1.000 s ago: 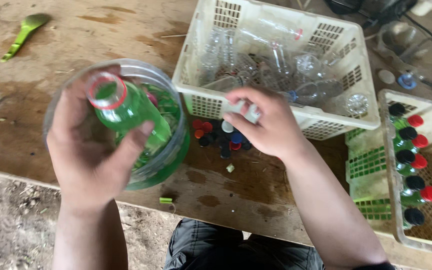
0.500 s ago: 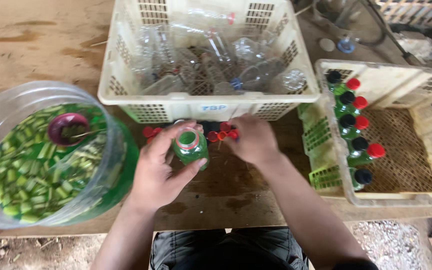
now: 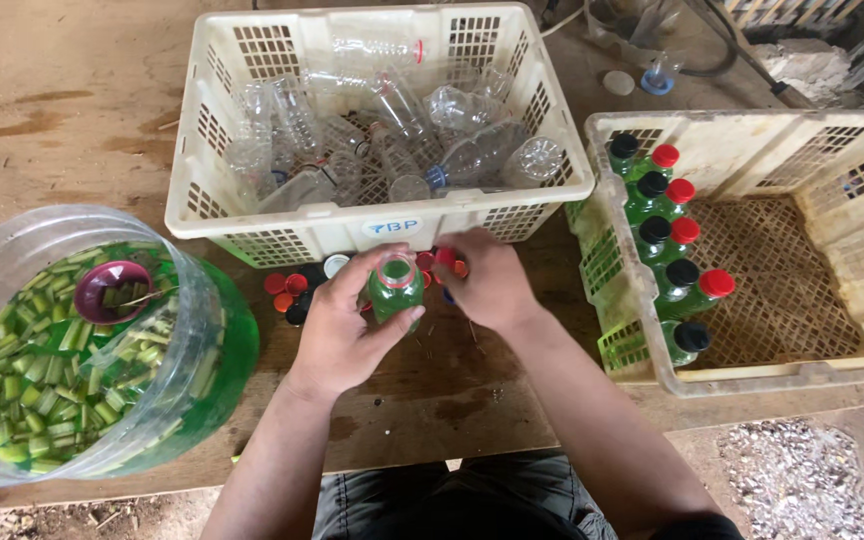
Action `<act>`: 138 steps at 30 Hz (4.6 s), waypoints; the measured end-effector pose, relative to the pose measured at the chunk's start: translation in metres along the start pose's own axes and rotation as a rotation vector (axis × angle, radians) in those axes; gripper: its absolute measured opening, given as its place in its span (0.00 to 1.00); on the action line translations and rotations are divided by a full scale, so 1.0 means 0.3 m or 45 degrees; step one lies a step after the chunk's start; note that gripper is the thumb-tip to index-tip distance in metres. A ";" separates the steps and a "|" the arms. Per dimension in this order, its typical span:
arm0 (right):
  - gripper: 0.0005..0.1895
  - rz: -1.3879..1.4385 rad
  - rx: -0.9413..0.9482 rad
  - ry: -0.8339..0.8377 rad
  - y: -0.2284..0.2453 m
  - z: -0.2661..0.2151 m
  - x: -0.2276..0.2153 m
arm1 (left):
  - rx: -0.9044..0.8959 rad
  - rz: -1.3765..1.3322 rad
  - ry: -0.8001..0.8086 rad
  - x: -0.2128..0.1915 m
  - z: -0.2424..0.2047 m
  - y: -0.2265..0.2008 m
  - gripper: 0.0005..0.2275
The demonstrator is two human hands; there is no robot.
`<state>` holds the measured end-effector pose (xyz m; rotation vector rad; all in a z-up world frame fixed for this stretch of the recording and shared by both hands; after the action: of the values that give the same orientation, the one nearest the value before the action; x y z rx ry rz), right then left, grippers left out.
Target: The person fills clear plastic bottles with chopped green vegetables and liquid using a funnel. They then screw on red caps and place the filled bottles into a crate.
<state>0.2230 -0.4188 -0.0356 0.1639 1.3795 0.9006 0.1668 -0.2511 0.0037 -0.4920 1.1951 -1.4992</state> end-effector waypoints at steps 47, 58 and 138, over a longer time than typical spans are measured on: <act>0.18 0.260 -0.315 0.240 0.392 -0.078 -0.393 | -0.033 -0.586 0.291 0.227 0.132 0.073 0.27; 0.15 -0.060 -0.009 0.336 0.321 -0.063 -0.387 | 0.034 -0.026 0.229 0.246 0.142 -0.033 0.24; 0.11 -0.400 0.341 -0.332 -0.097 -0.636 -0.922 | 0.321 0.119 0.657 0.799 0.434 -0.347 0.21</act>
<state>0.0870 -0.6879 0.1156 0.2515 1.2335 0.4149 0.1481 -0.5332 0.0768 0.1321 1.3682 -1.7211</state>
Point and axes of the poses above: each hand's wrist, its own z-axis towards the middle knuckle, its own x-axis out of the palm, y = z × x, the point moved 10 cm from there along z, towards the middle knuckle, and after that the axes turned 12 degrees about y, right-handed, at the moved point
